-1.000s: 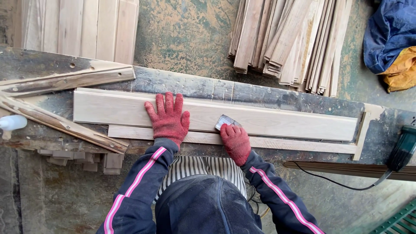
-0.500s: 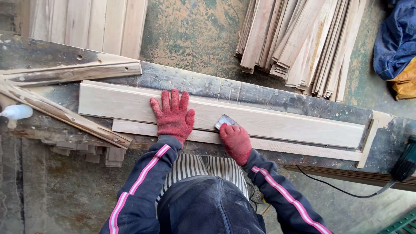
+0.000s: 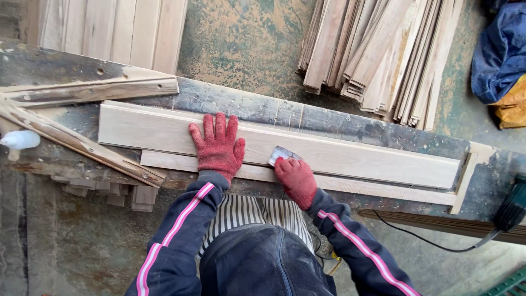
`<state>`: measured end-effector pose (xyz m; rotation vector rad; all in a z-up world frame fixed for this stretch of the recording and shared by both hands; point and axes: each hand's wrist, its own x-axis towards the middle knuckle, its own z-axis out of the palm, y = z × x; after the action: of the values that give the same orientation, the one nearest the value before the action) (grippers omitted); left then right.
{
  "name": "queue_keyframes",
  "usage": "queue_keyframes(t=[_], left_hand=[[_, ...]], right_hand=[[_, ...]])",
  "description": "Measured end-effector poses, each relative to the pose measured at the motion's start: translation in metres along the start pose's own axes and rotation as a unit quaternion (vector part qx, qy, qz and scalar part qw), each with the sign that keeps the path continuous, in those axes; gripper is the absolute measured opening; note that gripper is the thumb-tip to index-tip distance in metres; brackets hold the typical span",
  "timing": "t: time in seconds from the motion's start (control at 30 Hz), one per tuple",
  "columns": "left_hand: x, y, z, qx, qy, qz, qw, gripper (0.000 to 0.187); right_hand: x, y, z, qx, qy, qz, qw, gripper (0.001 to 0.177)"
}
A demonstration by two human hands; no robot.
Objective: Sanding a wooden plank using an angle grinder and hand sandpaper.
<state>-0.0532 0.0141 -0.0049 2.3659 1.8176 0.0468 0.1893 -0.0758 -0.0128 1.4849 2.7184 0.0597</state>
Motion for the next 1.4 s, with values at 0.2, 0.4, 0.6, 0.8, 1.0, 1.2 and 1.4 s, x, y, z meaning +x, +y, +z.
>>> queue_keyframes(t=[0.2, 0.4, 0.6, 0.8, 1.0, 1.2, 1.4], left_hand=[[-0.001, 0.0, 0.003, -0.008, 0.001, 0.0, 1.0, 0.063], [0.001, 0.001, -0.002, -0.004, 0.011, -0.005, 1.0, 0.064], [0.0, 0.0, 0.0, 0.022, 0.008, -0.002, 1.0, 0.064], [0.0, 0.0, 0.004, 0.007, 0.001, 0.03, 1.0, 0.064], [0.001, 0.0, 0.003, 0.024, -0.01, 0.019, 0.999, 0.064], [0.002, -0.002, 0.003, 0.026, -0.016, 0.032, 0.999, 0.066], [0.001, 0.002, 0.001, 0.016, -0.025, 0.037, 0.999, 0.066]], right_hand=[[-0.095, 0.055, -0.01, -0.036, -0.067, 0.004, 0.997, 0.045], [-0.061, 0.028, -0.002, 0.024, -0.022, 0.038, 0.999, 0.034], [0.016, -0.027, -0.019, 0.011, 0.033, 0.055, 0.998, 0.033], [-0.117, 0.059, 0.0, -0.047, -0.038, 0.159, 0.986, 0.035], [-0.081, 0.018, 0.043, 0.012, -0.001, 0.167, 0.986, 0.023], [-0.02, -0.005, 0.018, 0.041, 0.03, 0.13, 0.99, 0.033], [-0.157, 0.074, 0.002, -0.038, -0.041, 0.312, 0.949, 0.023]])
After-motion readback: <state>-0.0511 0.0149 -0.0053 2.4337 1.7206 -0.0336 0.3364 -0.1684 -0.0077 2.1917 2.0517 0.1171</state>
